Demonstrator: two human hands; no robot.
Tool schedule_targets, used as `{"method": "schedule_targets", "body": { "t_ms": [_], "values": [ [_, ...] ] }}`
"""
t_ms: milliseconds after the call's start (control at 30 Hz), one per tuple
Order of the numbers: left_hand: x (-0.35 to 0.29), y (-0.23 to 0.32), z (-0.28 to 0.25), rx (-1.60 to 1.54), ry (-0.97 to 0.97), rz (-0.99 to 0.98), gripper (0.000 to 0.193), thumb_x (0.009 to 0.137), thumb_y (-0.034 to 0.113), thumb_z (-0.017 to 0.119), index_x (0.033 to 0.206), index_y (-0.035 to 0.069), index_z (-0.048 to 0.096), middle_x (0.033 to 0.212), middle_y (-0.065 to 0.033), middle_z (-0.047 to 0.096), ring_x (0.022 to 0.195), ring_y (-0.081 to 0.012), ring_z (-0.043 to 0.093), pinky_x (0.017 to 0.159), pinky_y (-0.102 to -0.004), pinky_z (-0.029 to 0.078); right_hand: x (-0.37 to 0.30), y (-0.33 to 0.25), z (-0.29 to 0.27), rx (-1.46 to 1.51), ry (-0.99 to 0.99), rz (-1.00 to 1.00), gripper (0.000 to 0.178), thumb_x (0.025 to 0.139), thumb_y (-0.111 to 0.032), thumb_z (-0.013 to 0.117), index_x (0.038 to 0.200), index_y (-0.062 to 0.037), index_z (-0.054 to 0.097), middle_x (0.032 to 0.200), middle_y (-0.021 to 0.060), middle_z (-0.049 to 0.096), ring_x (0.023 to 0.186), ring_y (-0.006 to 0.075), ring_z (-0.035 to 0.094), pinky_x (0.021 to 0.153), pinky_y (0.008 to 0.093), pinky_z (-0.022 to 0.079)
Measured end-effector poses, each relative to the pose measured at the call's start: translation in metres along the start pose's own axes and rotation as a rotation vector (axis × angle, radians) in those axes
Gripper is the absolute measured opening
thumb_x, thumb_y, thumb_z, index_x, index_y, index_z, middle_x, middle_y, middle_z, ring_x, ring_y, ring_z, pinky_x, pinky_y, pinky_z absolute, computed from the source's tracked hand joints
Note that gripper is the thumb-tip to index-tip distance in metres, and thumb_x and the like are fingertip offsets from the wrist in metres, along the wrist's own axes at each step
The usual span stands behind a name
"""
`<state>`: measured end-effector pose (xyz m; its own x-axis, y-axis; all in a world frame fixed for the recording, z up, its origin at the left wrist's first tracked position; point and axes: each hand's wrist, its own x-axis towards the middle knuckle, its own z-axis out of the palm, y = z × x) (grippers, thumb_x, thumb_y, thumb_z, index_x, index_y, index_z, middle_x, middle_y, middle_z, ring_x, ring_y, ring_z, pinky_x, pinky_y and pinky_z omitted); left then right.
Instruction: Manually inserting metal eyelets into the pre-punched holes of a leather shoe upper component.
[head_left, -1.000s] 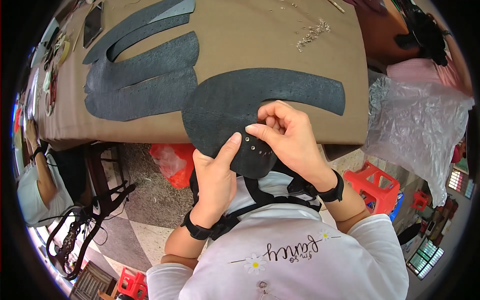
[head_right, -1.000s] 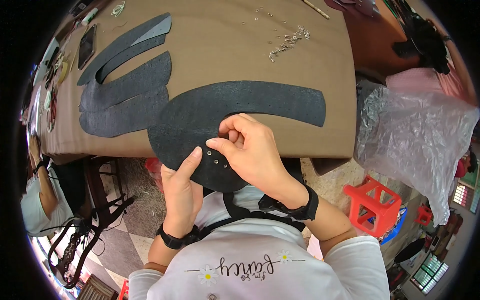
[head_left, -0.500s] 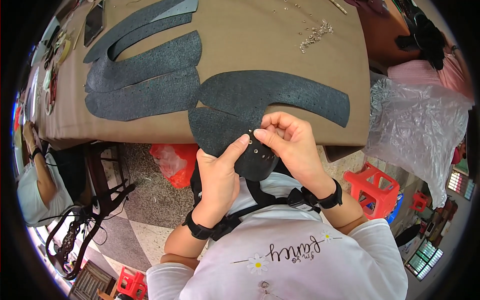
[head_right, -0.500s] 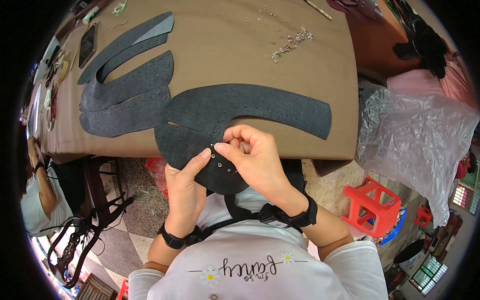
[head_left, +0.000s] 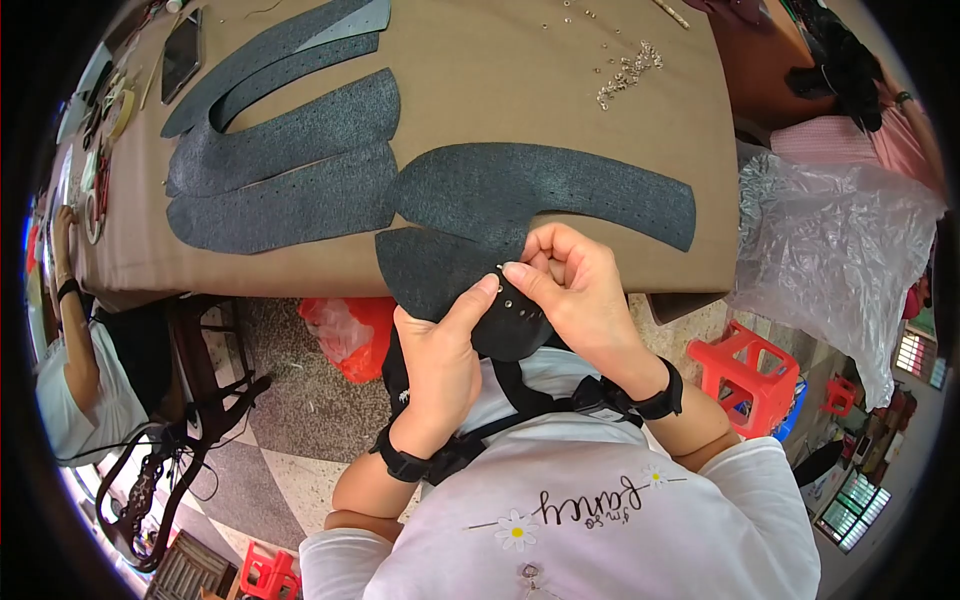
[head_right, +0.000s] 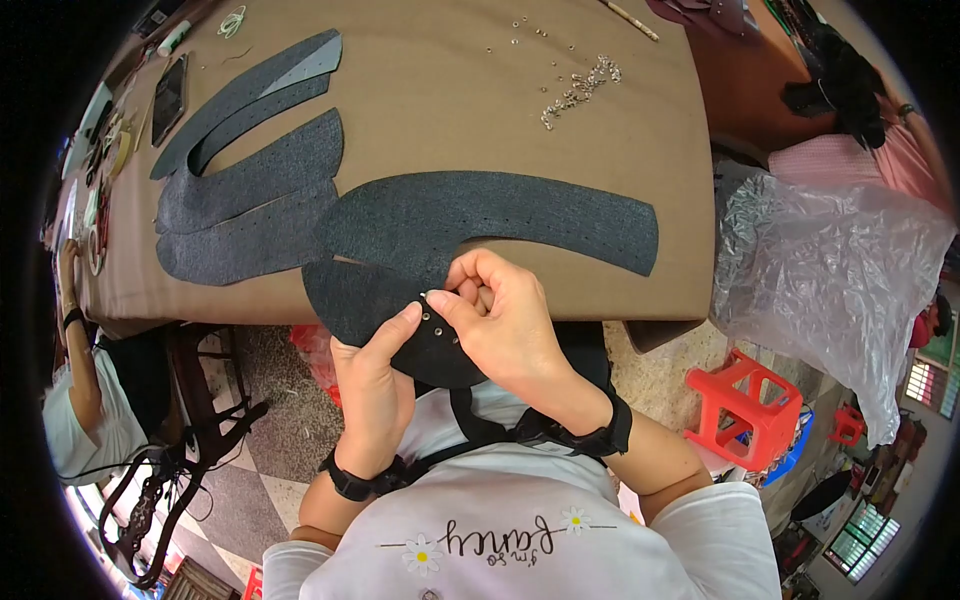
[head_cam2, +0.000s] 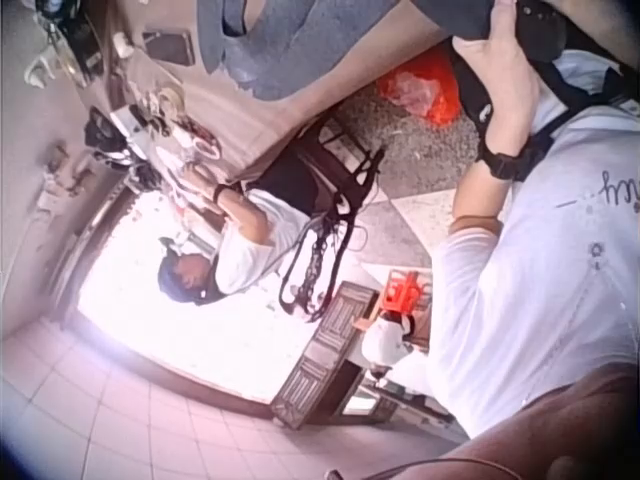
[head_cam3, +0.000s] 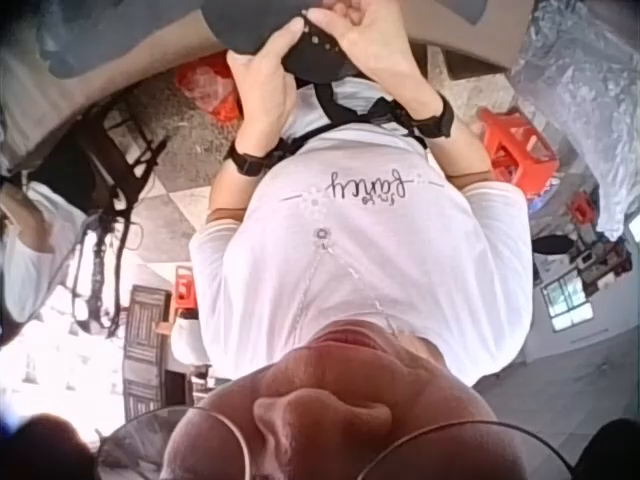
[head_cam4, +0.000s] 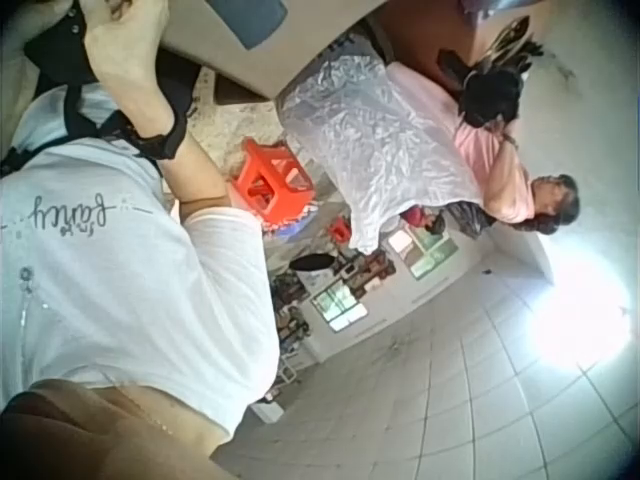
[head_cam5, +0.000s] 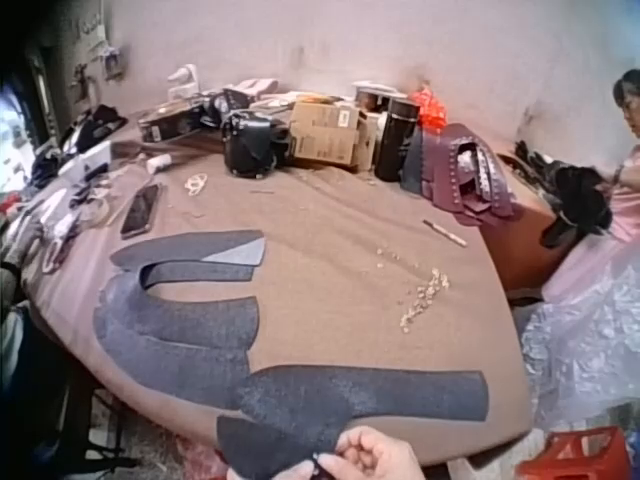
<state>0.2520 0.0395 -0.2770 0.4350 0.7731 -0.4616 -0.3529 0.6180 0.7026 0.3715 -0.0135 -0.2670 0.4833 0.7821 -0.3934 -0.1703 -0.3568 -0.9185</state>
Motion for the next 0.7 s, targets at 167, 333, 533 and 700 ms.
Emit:
{"method": "schedule_targets", "body": {
  "t_ms": [167,333,533,700],
  "values": [
    [0.002,-0.001,0.001,-0.001,0.002,0.035,0.017,0.081,-0.004,0.062,0.098,0.000,0.063,0.093,-0.0063,0.066,0.082,-0.0116,0.063,0.076,-0.0245,0.049,-0.001,0.001,0.001,0.014,0.018,0.000,0.010,0.083,-0.002,0.063,0.083,-0.0013,0.053,0.061,-0.0049,0.046,0.053,-0.0003,0.039,0.045,0.0192,0.032],
    [0.004,-0.001,0.000,-0.026,0.007,-0.019,0.015,0.082,-0.003,0.063,0.096,0.001,0.064,0.093,-0.0056,0.066,0.082,-0.0110,0.062,0.075,-0.0243,0.049,-0.005,0.006,0.006,-0.203,0.172,-0.206,0.012,0.080,0.002,0.062,0.087,-0.0017,0.054,0.069,0.0019,0.049,0.053,0.0066,0.047,0.045,0.0235,0.037],
    [0.007,-0.002,-0.001,-0.008,-0.008,0.024,0.014,0.083,-0.004,0.061,0.096,0.001,0.064,0.094,-0.0050,0.066,0.082,-0.0103,0.062,0.076,-0.0242,0.049,0.002,0.011,0.008,-0.614,0.151,-0.776,0.014,0.073,0.006,0.062,0.083,-0.0004,0.056,0.078,0.0096,0.051,0.055,0.0241,0.055,0.047,0.0319,0.044],
    [0.008,-0.003,-0.002,-0.020,-0.005,0.016,0.014,0.083,-0.003,0.061,0.096,0.000,0.064,0.093,-0.0050,0.066,0.082,-0.0101,0.062,0.075,-0.0238,0.049,0.005,0.009,0.006,-0.664,0.098,-0.782,0.011,0.073,0.006,0.061,0.081,-0.0005,0.056,0.078,0.0092,0.050,0.055,0.0238,0.055,0.047,0.0319,0.043]
  ]
}}
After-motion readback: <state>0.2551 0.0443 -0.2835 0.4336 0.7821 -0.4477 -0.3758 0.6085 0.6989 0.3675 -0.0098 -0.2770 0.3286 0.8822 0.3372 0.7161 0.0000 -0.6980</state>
